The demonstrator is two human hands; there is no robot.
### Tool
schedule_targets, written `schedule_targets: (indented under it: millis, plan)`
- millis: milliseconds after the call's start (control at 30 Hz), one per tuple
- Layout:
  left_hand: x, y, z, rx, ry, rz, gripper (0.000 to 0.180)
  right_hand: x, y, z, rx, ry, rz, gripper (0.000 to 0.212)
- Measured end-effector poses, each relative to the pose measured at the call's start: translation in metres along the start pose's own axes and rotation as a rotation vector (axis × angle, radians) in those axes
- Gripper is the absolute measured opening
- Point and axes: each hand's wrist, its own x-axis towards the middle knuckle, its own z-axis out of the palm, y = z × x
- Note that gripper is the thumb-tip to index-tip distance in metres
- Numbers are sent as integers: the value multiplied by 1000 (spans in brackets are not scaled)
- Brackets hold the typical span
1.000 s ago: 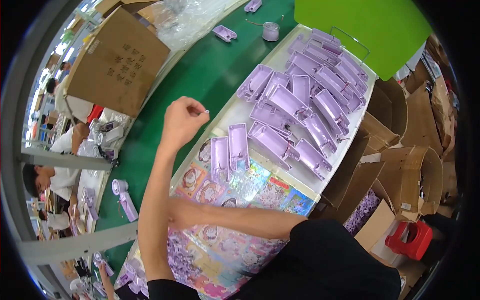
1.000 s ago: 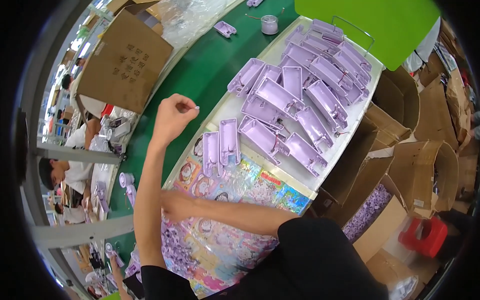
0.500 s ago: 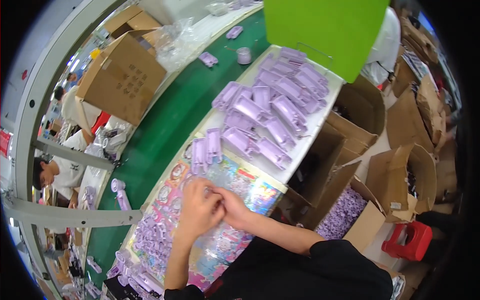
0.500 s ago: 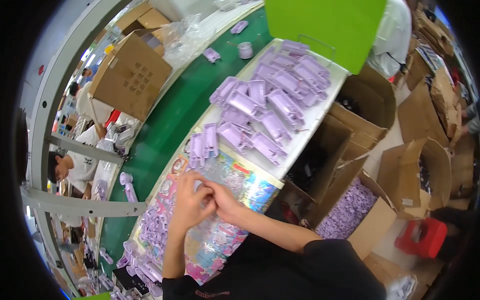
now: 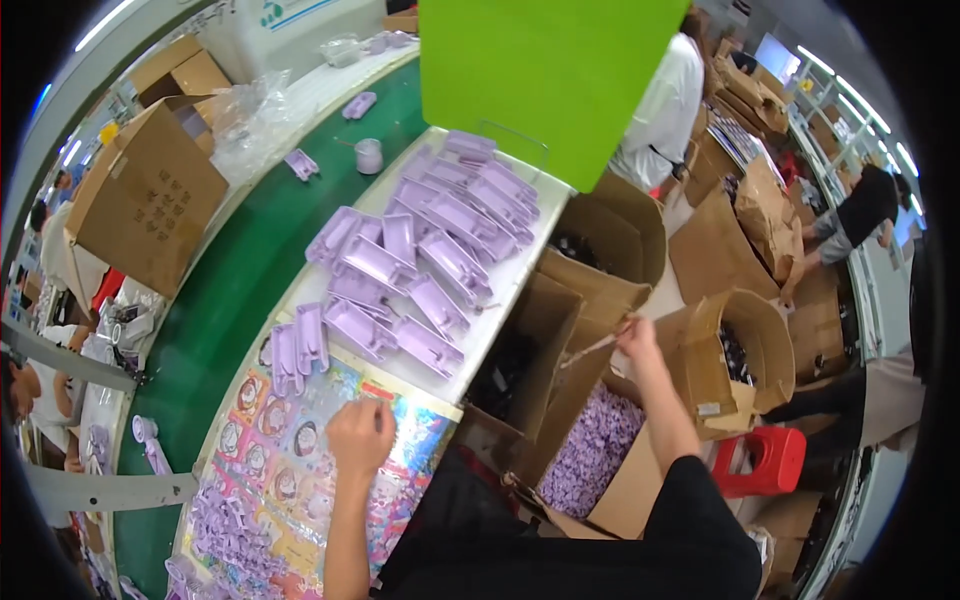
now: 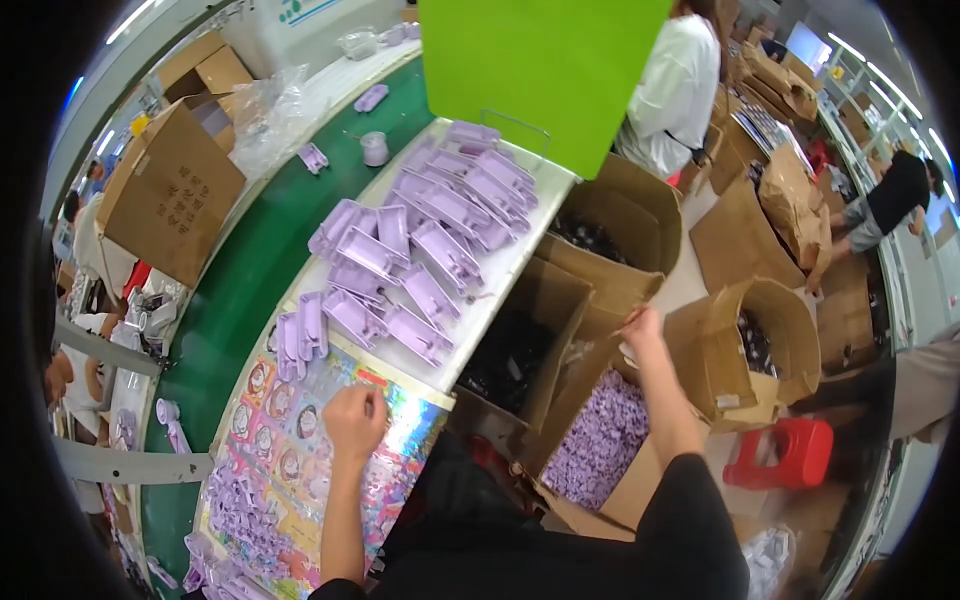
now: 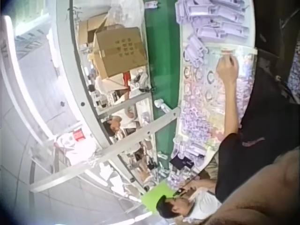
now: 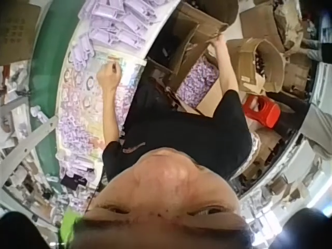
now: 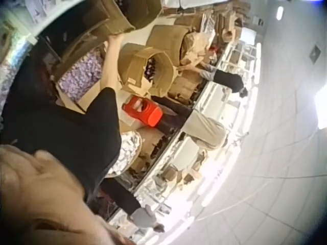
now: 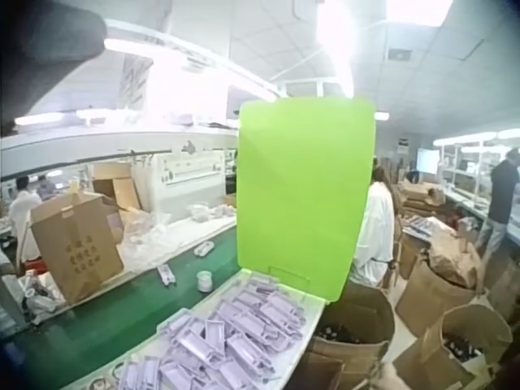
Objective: The person assembles portable mini fans by fitting fan heads, motor components, and plastic casing pieces together by hand, then places the assembled units onto the conveyor belt.
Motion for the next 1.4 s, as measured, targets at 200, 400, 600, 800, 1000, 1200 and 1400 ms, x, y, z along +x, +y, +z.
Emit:
schedule_targets:
  millis: [200,400,600,800,1000,1200,1400]
  plan:
    - [0,-1,2,15,-47,-68,16,-10,-184,234,-195,-650,-686,49]
    - [-5,-9,-13,105,-50,-114,21,-64,-143,307,-343,-333,-701,41]
    - [-2,-11,-16,117,-68,-138,20,-100,-42,220,-816,-374,-629,14]
    - [-4,-13,-14,47,-82,-187,19,-166,71,145,-1136,-563,-477,12]
    - [-3,-12,-18,-13,-105,-211,19,-282,189,181,-1266,-888,-962,13]
    - [-6,-17,-19,-23,-132,-223,16,-353,278,229,-1113,-1278,-1400,13]
    - [-12,-26,-14,-3,-138,-182,13,-347,313,228,-1137,-1306,-1337,8]
